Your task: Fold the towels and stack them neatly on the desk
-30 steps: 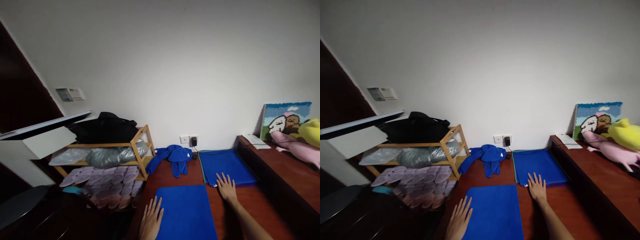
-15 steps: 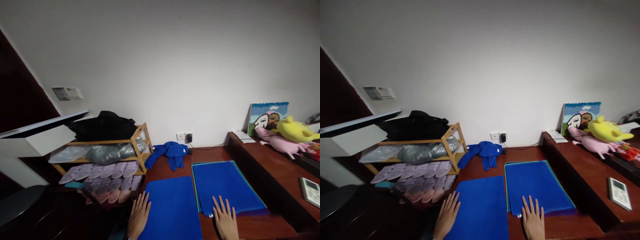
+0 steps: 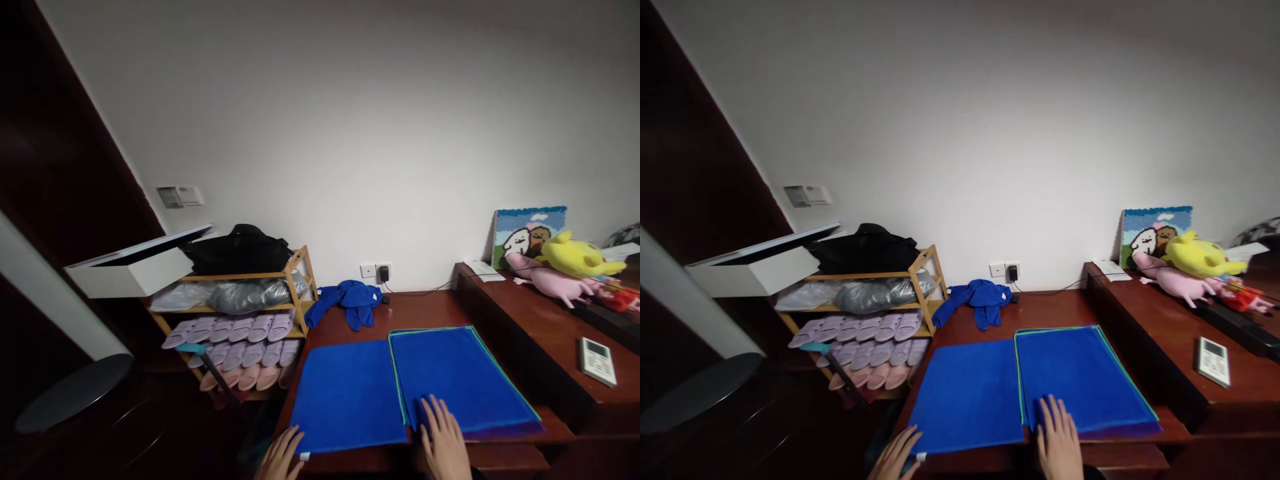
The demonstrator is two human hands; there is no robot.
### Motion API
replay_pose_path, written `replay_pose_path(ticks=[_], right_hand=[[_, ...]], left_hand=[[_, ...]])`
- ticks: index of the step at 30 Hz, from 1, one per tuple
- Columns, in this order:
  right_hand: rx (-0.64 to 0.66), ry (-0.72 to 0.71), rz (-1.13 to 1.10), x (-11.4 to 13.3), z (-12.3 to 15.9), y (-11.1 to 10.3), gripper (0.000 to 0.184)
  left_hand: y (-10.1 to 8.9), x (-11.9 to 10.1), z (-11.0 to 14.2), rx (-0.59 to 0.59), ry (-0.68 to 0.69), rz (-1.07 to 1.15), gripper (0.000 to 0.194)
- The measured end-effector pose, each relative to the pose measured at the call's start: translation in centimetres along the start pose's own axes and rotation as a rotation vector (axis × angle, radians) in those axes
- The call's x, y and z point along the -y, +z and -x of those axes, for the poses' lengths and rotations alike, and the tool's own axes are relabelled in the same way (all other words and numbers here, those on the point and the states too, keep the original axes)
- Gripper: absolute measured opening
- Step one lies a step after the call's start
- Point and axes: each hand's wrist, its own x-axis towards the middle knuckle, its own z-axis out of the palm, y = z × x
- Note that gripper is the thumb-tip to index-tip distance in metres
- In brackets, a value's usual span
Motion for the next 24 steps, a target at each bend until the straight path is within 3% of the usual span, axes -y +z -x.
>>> replay_pose_path(ticks=[4,9,12,16,20,24], right_hand=[[-0.047,-0.364,-0.092,4.6,-0.3,0.3,0.046],[-0.183,-0.371,-0.070,6.9,-0.5,1.0,0.040],[-0.242,-0.444,-0.177,6.8,-1.0,-0.6,0.033],[-0.120,-0.464,-0.276,6.4,-3.5,-7.2,0.039],[0.014,-0.419,-0.391,4.8,-7.8,-16.7,0.042],[-0.029,-0.426,-0.569,1.4,-11.0,-25.3,0.030]], left_hand=[[-0.5,0.6,-0.1,-0.131,0.061,-0.007,0.035],[-1.3,0.7,0.5,-0.092,-0.022,0.004,0.042],[-2.5,0.6,0.7,-0.103,-0.052,-0.002,0.045],[-7.1,-0.3,-0.5,-0.173,-0.119,-0.011,0.046],[-15.4,-3.4,-3.8,-0.278,-0.148,0.046,0.049],[-23.9,-8.7,-7.2,-0.341,-0.084,0.168,0.038]])
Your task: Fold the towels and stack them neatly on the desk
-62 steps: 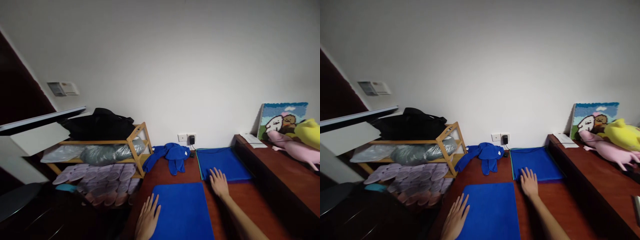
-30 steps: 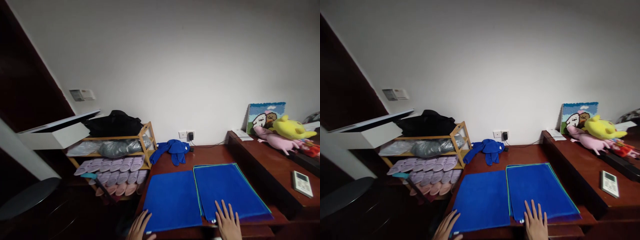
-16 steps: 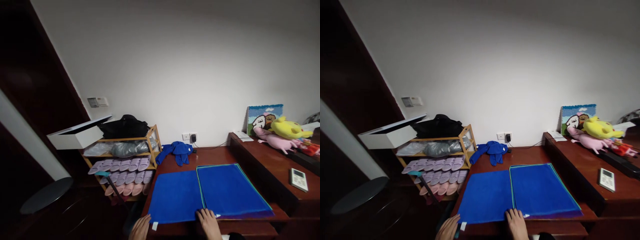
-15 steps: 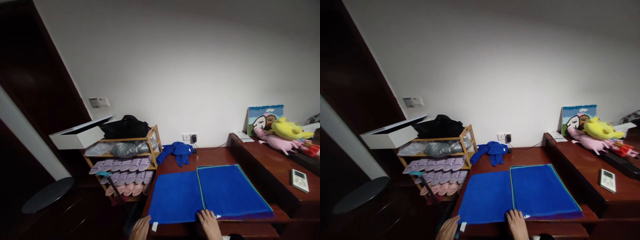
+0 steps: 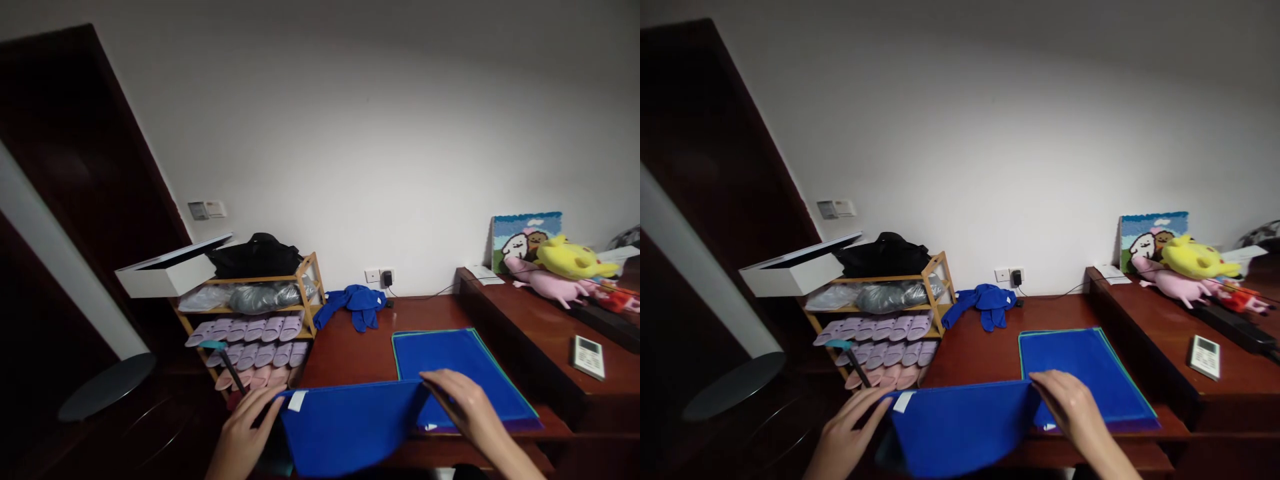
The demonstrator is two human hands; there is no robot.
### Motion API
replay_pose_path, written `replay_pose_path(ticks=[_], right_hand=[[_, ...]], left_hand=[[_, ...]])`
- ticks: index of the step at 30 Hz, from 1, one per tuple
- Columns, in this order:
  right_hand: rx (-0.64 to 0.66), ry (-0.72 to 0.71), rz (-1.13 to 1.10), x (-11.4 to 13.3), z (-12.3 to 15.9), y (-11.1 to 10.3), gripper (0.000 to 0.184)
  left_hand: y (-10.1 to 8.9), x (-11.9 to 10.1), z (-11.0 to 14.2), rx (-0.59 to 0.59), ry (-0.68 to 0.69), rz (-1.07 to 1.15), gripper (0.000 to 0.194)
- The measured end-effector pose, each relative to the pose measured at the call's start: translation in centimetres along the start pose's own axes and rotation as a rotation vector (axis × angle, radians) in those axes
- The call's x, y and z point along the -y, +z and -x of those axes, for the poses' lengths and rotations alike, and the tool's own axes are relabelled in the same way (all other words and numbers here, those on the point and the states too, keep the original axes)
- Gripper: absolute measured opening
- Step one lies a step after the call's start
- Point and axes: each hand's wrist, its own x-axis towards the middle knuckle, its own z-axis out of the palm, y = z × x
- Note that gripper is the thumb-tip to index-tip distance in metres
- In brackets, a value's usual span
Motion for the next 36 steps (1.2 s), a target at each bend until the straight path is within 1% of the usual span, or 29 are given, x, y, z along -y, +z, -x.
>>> replay_pose_path(ticks=[2,3,4,5,7,9,11,12,13,14,16,18,20,21,23,25,26,28,30,32,33,35,36], right_hand=[[-0.009,0.017,-0.036,-0.1,0.1,-3.9,0.029],[-0.003,0.033,-0.047,-0.3,0.4,-5.5,0.029],[0.005,0.054,-0.056,-0.7,0.9,-6.9,0.029],[0.015,0.080,-0.063,-1.2,1.5,-8.0,0.028],[0.037,0.145,-0.070,-3.0,2.6,-9.3,0.026],[0.064,0.212,-0.066,-5.5,3.1,-9.7,0.027],[0.079,0.264,-0.037,-8.5,2.5,-9.8,0.033],[0.076,0.280,-0.010,-10.0,1.8,-9.9,0.036],[0.064,0.289,0.024,-11.4,0.8,-10.2,0.037],[0.043,0.292,0.064,-12.8,-0.4,-10.6,0.038],[-0.023,0.282,0.142,-15.0,-3.1,-11.7,0.038],[-0.105,0.269,0.201,-16.7,-5.4,-13.1,0.037],[-0.175,0.269,0.234,-17.9,-6.8,-14.1,0.037],[-0.203,0.276,0.240,-18.4,-6.9,-14.4,0.037],[-0.239,0.300,0.242,-19.5,-5.8,-14.2,0.036],[-0.243,0.335,0.241,-20.6,-3.0,-12.9,0.035],[-0.234,0.358,0.240,-21.2,-1.0,-12.0,0.035],[-0.204,0.426,0.236,-22.5,3.8,-9.3,0.035],[-0.146,0.522,0.217,-23.8,9.2,-6.2,0.036],[-0.049,0.636,0.179,-24.8,14.4,-3.2,0.036],[0.022,0.674,0.155,-25.2,16.5,-1.8,0.036],[0.084,0.698,0.154,-25.7,19.7,0.1,0.037],[0.104,0.693,0.166,-25.9,20.6,0.7,0.039]], left_hand=[[-1.7,-3.2,-1.8,0.037,0.015,0.074,0.034],[-2.0,-4.5,-2.4,0.072,0.009,0.113,0.033],[-1.9,-5.7,-2.9,0.119,-0.008,0.154,0.032],[-1.4,-6.7,-3.4,0.176,-0.033,0.198,0.032],[0.6,-8.3,-4.2,0.315,-0.090,0.308,0.031],[3.6,-9.5,-5.4,0.472,-0.120,0.443,0.033],[6.9,-10.7,-7.2,0.598,-0.120,0.558,0.037],[8.5,-11.4,-8.5,0.624,-0.109,0.587,0.039],[9.9,-12.1,-9.9,0.605,-0.091,0.588,0.040],[11.2,-13.0,-11.5,0.547,-0.069,0.563,0.040],[13.3,-14.8,-14.8,0.378,-0.022,0.485,0.035],[14.9,-16.7,-17.7,0.227,0.003,0.423,0.031],[16.1,-18.4,-19.2,0.147,0.012,0.392,0.029],[16.7,-19.1,-19.4,0.119,0.019,0.376,0.029],[18.0,-20.1,-18.4,0.091,0.029,0.351,0.029],[19.9,-20.7,-15.8,0.091,0.049,0.304,0.030],[21.0,-20.8,-13.9,0.099,0.070,0.261,0.031],[23.9,-20.7,-9.4,0.131,0.138,0.131,0.032],[27.1,-20.2,-4.3,0.211,0.177,0.023,0.034],[30.3,-19.3,0.7,0.315,0.170,-0.052,0.035],[31.6,-18.8,2.9,0.357,0.176,-0.070,0.036],[33.7,-17.6,6.3,0.349,0.197,-0.083,0.038],[34.4,-17.1,7.4,0.331,0.205,-0.081,0.040]])
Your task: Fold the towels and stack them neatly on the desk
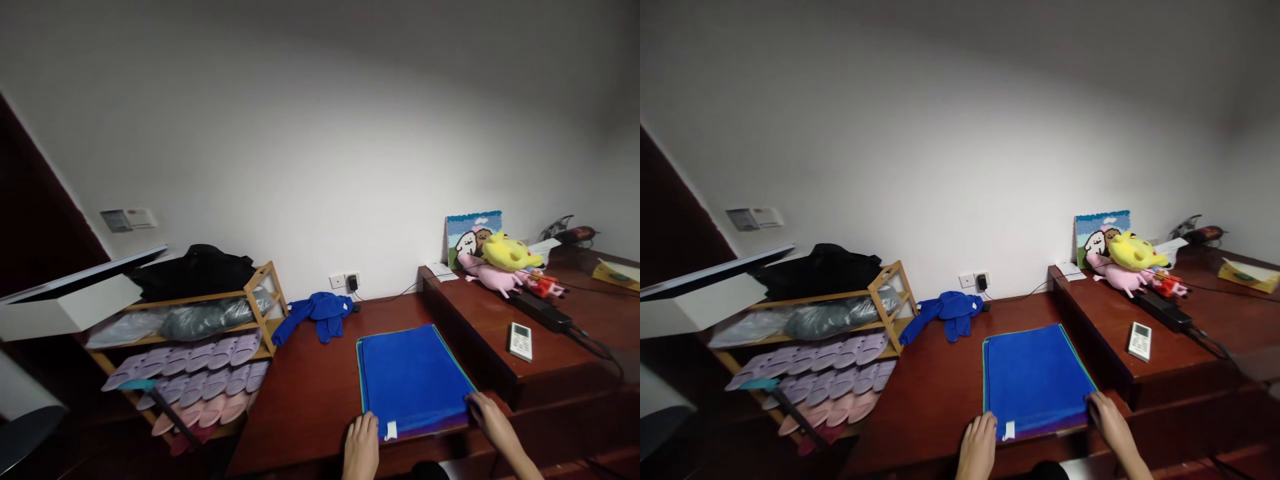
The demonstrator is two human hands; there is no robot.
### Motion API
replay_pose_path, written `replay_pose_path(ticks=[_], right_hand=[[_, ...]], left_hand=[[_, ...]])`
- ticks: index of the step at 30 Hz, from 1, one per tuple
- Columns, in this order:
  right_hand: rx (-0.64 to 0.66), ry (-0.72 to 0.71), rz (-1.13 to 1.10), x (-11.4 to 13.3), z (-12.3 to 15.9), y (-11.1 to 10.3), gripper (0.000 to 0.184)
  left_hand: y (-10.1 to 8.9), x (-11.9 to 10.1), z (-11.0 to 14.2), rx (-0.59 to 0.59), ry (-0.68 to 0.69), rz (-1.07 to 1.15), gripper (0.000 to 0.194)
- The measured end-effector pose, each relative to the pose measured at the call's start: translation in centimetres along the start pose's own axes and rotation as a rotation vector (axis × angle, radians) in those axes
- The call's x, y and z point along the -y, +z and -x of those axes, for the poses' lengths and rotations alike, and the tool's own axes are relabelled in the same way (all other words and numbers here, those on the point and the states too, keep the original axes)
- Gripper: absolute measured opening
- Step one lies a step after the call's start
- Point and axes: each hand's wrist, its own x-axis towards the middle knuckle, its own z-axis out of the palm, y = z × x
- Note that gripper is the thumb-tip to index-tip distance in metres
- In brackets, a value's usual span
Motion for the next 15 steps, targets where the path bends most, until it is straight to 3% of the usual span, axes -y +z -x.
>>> replay_pose_path(ticks=[4,9,12,15], right_hand=[[0.032,0.010,0.187,0.1,0.2,0.3,0.045],[0.016,0.019,0.381,4.2,-0.7,1.0,0.041],[-0.009,-0.044,0.309,8.5,-1.5,3.6,0.043],[0.030,-0.043,0.281,12.9,-2.5,7.0,0.050]], left_hand=[[1.7,0.9,1.3,-0.050,0.017,0.032,0.041],[2.4,2.7,1.9,-0.077,0.080,0.135,0.041],[2.4,5.6,2.5,-0.097,0.062,0.123,0.039],[1.4,10.5,2.7,-0.097,-0.060,0.017,0.038]])
